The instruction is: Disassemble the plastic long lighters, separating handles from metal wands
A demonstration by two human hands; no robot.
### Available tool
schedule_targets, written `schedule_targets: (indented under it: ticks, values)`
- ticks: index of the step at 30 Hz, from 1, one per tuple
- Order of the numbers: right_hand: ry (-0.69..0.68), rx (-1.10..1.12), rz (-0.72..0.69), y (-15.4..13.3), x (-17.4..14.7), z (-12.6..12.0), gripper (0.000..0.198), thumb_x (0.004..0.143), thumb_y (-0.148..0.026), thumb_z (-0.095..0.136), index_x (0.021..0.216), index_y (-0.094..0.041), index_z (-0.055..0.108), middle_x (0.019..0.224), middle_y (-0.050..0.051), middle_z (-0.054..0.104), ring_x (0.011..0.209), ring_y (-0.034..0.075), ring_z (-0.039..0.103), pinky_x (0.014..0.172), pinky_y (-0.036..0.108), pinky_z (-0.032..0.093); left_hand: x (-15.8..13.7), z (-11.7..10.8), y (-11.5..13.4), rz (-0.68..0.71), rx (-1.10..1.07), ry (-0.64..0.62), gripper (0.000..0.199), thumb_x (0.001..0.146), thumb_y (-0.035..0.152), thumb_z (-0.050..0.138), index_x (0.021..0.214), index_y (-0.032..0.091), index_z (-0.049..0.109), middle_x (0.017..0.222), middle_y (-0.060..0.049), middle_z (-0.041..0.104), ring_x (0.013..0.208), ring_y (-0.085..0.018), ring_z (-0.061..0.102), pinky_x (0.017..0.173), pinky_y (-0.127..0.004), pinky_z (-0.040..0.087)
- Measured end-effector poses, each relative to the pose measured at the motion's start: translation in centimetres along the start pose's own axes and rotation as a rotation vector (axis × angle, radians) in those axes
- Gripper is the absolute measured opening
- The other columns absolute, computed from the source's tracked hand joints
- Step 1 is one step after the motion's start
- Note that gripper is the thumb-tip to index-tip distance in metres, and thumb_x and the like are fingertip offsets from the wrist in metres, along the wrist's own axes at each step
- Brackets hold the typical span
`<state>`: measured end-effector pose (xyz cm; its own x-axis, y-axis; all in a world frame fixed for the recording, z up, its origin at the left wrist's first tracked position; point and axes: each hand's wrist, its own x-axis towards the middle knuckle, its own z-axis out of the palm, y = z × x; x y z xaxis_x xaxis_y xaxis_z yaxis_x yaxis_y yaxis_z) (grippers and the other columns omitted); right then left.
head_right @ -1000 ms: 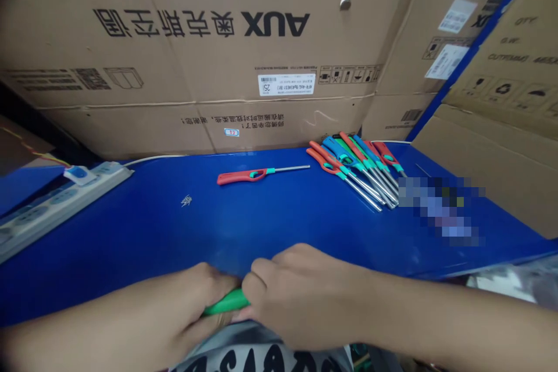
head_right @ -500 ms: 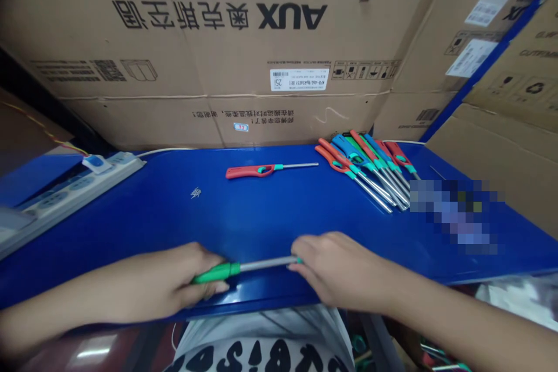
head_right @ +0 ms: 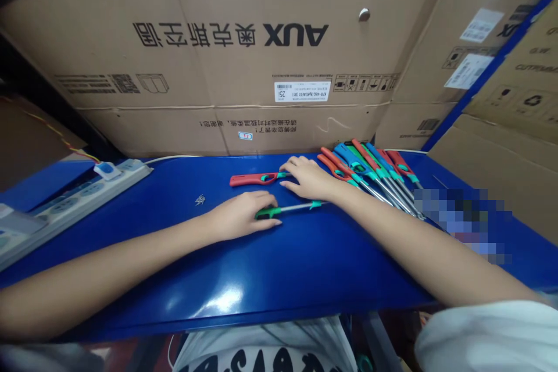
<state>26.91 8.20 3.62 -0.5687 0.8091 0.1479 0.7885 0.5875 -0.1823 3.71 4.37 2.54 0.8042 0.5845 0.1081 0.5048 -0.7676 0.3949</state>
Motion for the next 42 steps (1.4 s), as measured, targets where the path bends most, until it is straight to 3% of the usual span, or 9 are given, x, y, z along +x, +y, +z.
schedule_targets:
  ticks: [4, 8, 12, 15, 19, 23, 30, 37, 42]
  values:
    - [-0.072, -0.037, -0.002, 0.8, 2.8, 1.0, 0.026, 0.099, -0.028, 0.054, 0.119, -0.013, 0.061, 0.122, 0.017, 0.064, 0.111, 0.029, 0.058, 0.092, 0.039, 0.044, 1.3, 0.8, -1.1, 0.016, 0.101, 0.187, 0.029, 0.096, 0.041, 0.065, 0.113, 0.017, 0.062, 0.117, -0.011, 0.065, 0.109, -0.027, 0.06, 0.095, -0.039, 0.05]
    - [-0.077, -0.009, -0.007, -0.5, 2.8, 0.2, 0.018, 0.099, -0.023, 0.05, 0.111, -0.013, 0.059, 0.111, 0.015, 0.067, 0.096, 0.024, 0.062, 0.08, 0.033, 0.044, 1.3, -1.2, -2.4, -0.049, 0.317, 0.336, 0.054, 0.094, 0.049, 0.066, 0.135, 0.017, 0.053, 0.138, -0.015, 0.058, 0.127, -0.033, 0.052, 0.108, -0.048, 0.041]
    - [-0.055, 0.015, -0.057, -4.0, 0.8, -1.8, 0.021, 0.102, -0.028, 0.049, 0.115, -0.015, 0.058, 0.113, 0.013, 0.066, 0.098, 0.023, 0.062, 0.081, 0.032, 0.044, 0.4, -3.9, -1.6, -0.16, 0.425, 0.103, 0.04, 0.098, 0.053, 0.056, 0.113, 0.017, 0.064, 0.102, -0.012, 0.073, 0.094, -0.031, 0.069, 0.083, -0.041, 0.05]
    - [-0.118, -0.046, -0.159, -7.3, -1.9, -3.4, 0.028, 0.104, -0.035, 0.047, 0.107, -0.014, 0.065, 0.106, 0.012, 0.065, 0.088, 0.022, 0.062, 0.075, 0.031, 0.044, -1.3, -4.9, 1.3, -0.2, 0.369, -0.045, 0.03, 0.096, 0.047, 0.057, 0.088, 0.02, 0.065, 0.077, -0.007, 0.069, 0.069, -0.025, 0.067, 0.06, -0.031, 0.043]
    - [-0.203, 0.034, -0.375, -10.6, -6.1, -4.8, 0.028, 0.104, -0.032, 0.048, 0.092, -0.016, 0.067, 0.087, 0.006, 0.066, 0.076, 0.017, 0.059, 0.069, 0.029, 0.042, -4.6, -4.8, 6.1, -0.101, 0.075, -0.272, 0.028, 0.099, 0.036, 0.05, 0.078, 0.021, 0.06, 0.071, -0.002, 0.066, 0.056, -0.016, 0.058, 0.053, -0.027, 0.036]
    - [-0.179, 0.063, -0.452, -11.9, -9.3, -4.7, 0.033, 0.106, -0.032, 0.042, 0.088, -0.016, 0.066, 0.079, 0.003, 0.063, 0.067, 0.016, 0.053, 0.064, 0.031, 0.04, -7.3, -5.1, 8.5, -0.158, -0.11, -0.429, 0.036, 0.101, 0.043, 0.046, 0.076, 0.021, 0.057, 0.065, 0.0, 0.062, 0.049, -0.012, 0.045, 0.047, -0.027, 0.029]
    - [-0.306, 0.202, -0.215, -9.6, -11.5, -3.5, 0.027, 0.104, -0.033, 0.046, 0.087, -0.018, 0.06, 0.082, 0.001, 0.061, 0.071, 0.013, 0.057, 0.065, 0.027, 0.039, -8.8, -5.7, 7.0, -0.331, -0.082, -0.499, 0.036, 0.098, 0.049, 0.049, 0.084, 0.02, 0.065, 0.076, -0.003, 0.066, 0.056, -0.015, 0.056, 0.048, -0.026, 0.03]
    - [-0.233, 0.295, -0.111, -4.6, -8.6, -3.7, 0.032, 0.106, -0.037, 0.042, 0.087, -0.017, 0.06, 0.087, 0.004, 0.062, 0.081, 0.016, 0.058, 0.078, 0.029, 0.044, -4.8, -5.7, 2.4, -0.036, -0.004, -0.196, 0.017, 0.089, 0.033, 0.069, 0.102, 0.022, 0.067, 0.091, 0.0, 0.068, 0.072, -0.015, 0.062, 0.062, -0.025, 0.041]
    - [-0.067, 0.181, -0.031, 0.1, -5.7, -3.0, 0.044, 0.106, -0.043, 0.033, 0.095, -0.016, 0.067, 0.094, 0.01, 0.066, 0.089, 0.02, 0.063, 0.088, 0.035, 0.048, -1.0, -5.1, -2.9, 0.175, -0.047, -0.02, 0.046, 0.092, 0.039, 0.07, 0.134, 0.022, 0.061, 0.123, -0.007, 0.069, 0.109, -0.021, 0.067, 0.092, -0.03, 0.049]
